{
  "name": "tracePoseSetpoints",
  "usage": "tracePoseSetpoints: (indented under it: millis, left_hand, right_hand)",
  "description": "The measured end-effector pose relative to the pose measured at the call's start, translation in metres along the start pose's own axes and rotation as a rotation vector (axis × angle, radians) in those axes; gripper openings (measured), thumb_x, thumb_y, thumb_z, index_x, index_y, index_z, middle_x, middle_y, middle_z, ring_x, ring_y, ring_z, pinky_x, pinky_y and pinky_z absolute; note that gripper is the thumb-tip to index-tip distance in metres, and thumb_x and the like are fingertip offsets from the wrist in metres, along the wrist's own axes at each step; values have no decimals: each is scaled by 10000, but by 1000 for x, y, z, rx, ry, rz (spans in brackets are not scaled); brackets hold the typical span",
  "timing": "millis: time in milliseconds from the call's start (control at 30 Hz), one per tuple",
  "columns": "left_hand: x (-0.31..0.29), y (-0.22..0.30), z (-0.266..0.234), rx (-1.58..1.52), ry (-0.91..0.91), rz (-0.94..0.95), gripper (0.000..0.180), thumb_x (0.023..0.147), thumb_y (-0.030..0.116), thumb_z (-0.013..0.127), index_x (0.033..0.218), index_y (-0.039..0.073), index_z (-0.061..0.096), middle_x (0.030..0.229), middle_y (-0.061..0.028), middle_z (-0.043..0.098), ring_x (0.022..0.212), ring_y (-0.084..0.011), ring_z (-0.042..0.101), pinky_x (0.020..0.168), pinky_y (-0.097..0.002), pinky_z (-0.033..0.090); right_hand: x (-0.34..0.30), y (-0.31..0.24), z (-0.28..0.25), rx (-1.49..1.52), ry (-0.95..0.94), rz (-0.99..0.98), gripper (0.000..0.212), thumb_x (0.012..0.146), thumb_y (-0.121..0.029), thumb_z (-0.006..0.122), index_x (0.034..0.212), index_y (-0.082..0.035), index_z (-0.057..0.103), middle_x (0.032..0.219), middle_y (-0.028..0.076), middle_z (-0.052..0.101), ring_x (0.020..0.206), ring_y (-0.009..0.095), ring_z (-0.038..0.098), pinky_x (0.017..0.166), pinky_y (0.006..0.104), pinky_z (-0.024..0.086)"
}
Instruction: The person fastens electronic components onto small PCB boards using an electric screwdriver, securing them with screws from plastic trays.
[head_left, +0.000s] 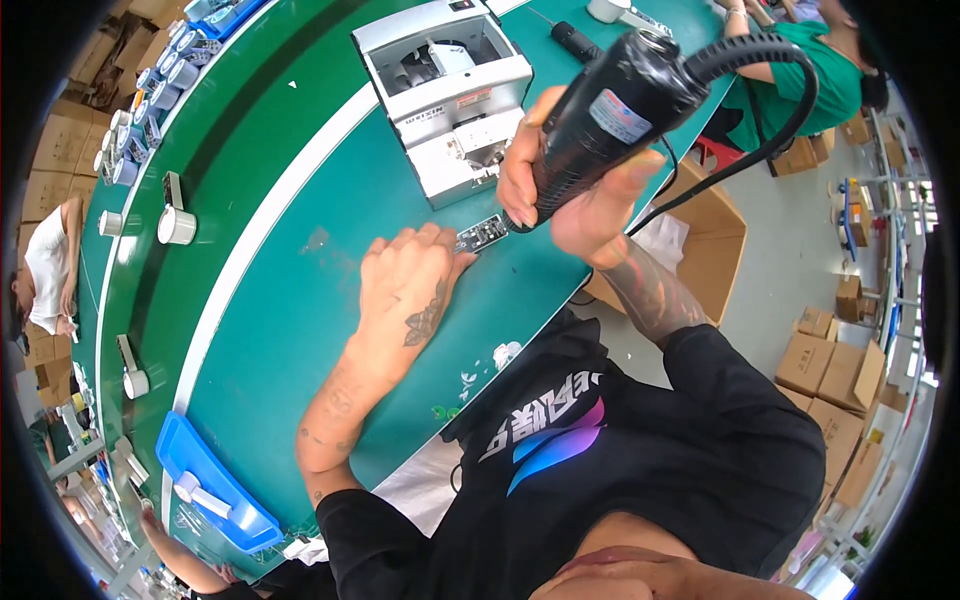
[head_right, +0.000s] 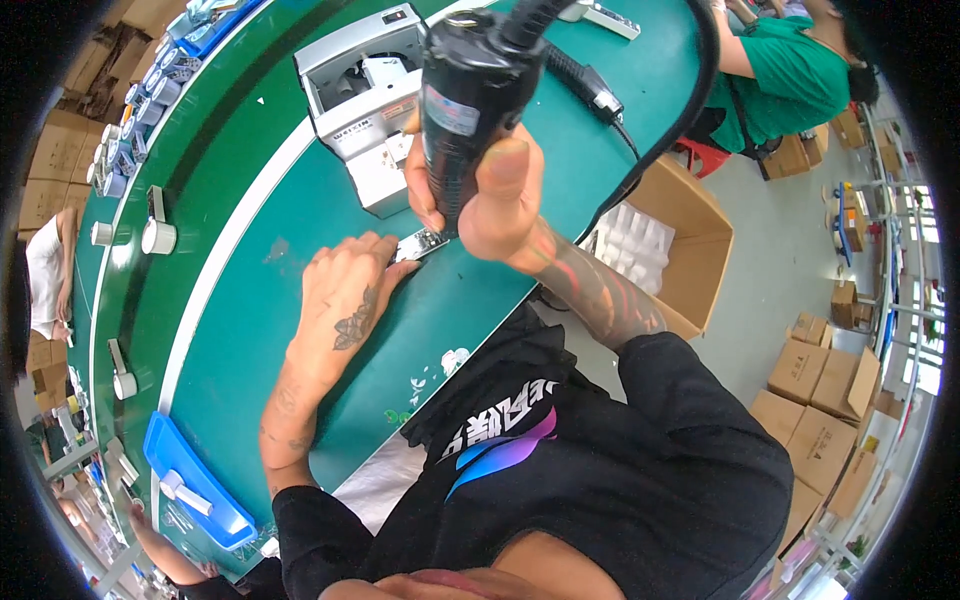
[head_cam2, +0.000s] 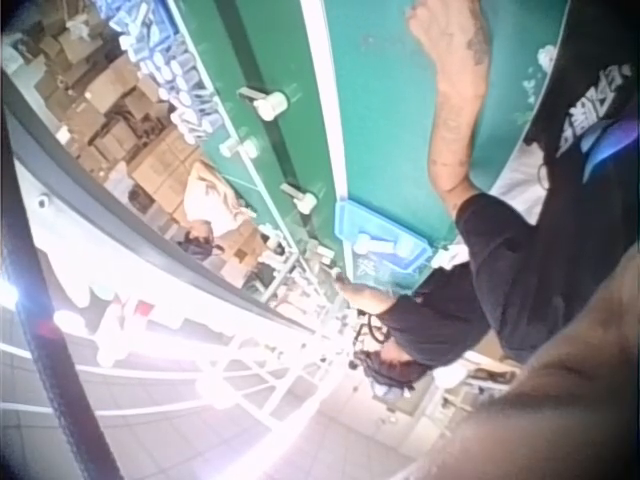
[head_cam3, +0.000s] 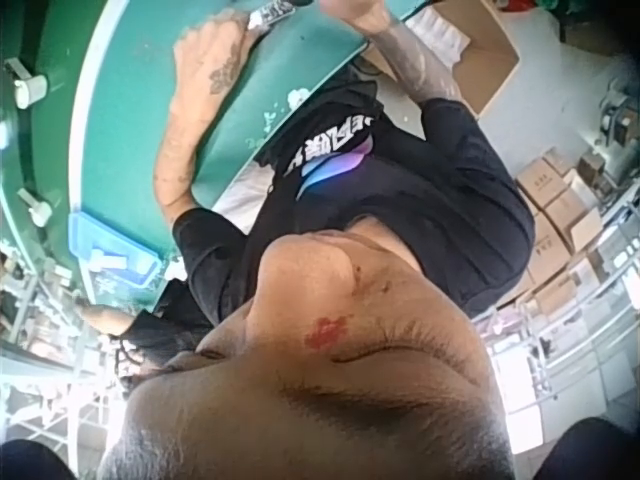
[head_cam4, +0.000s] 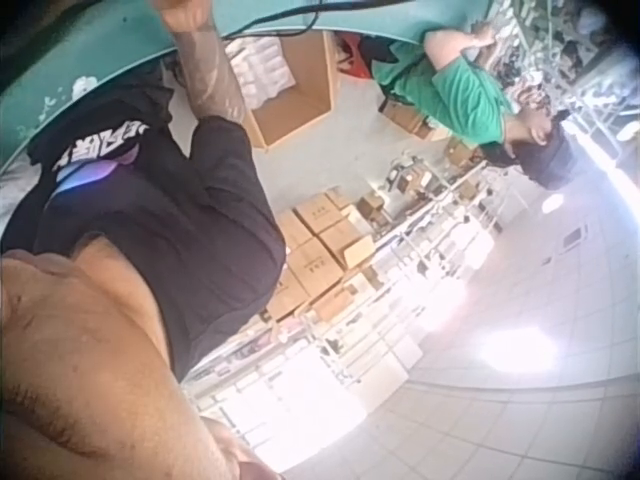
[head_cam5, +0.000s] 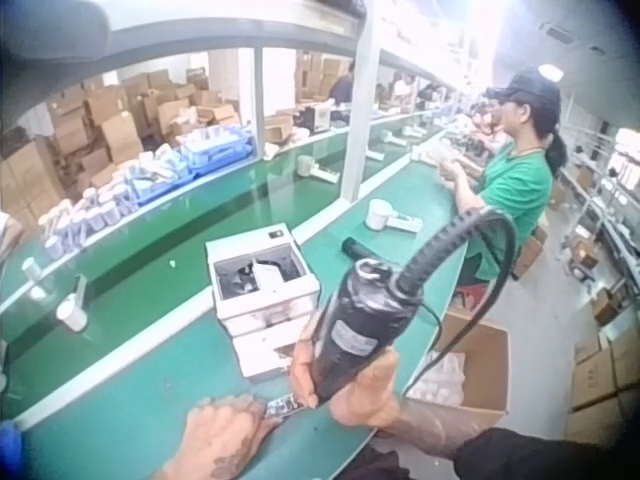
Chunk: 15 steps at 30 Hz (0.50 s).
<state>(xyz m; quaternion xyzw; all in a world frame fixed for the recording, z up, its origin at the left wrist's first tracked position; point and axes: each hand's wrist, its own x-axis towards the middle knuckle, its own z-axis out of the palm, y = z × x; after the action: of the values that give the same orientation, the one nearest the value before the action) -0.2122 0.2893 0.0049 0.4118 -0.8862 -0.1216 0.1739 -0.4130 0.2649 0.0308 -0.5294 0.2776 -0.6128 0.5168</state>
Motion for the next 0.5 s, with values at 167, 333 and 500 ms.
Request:
tracePoseSetpoints:
  millis: [167,333,500]
  left_hand:
    - [4,3,-3,87,-91,-24,217,874,243,743,879,43,658,832,-103,660,806,-271,668,680,-416,482]
    - [6,2,6,164,-109,-10,230,888,274,735,918,53,679,828,-87,650,809,-252,667,695,-403,492]
    - [11,16,13,105,-26,17,304,898,306,736,1035,36,716,878,-85,664,819,-252,655,732,-391,497]
  right_hand:
    - [-9,4,2,42,40,-5,1044,708,-986,452,1143,-36,468,654,86,546,446,156,511,424,297,444]
    - [-2,-18,-2,-8,-64,31,1071,705,-1001,413,1109,-11,478,632,106,556,444,186,533,421,326,452]
    - [48,-45,15,158,54,-173,923,878,-839,399,1150,36,507,648,75,576,458,117,519,411,266,415]
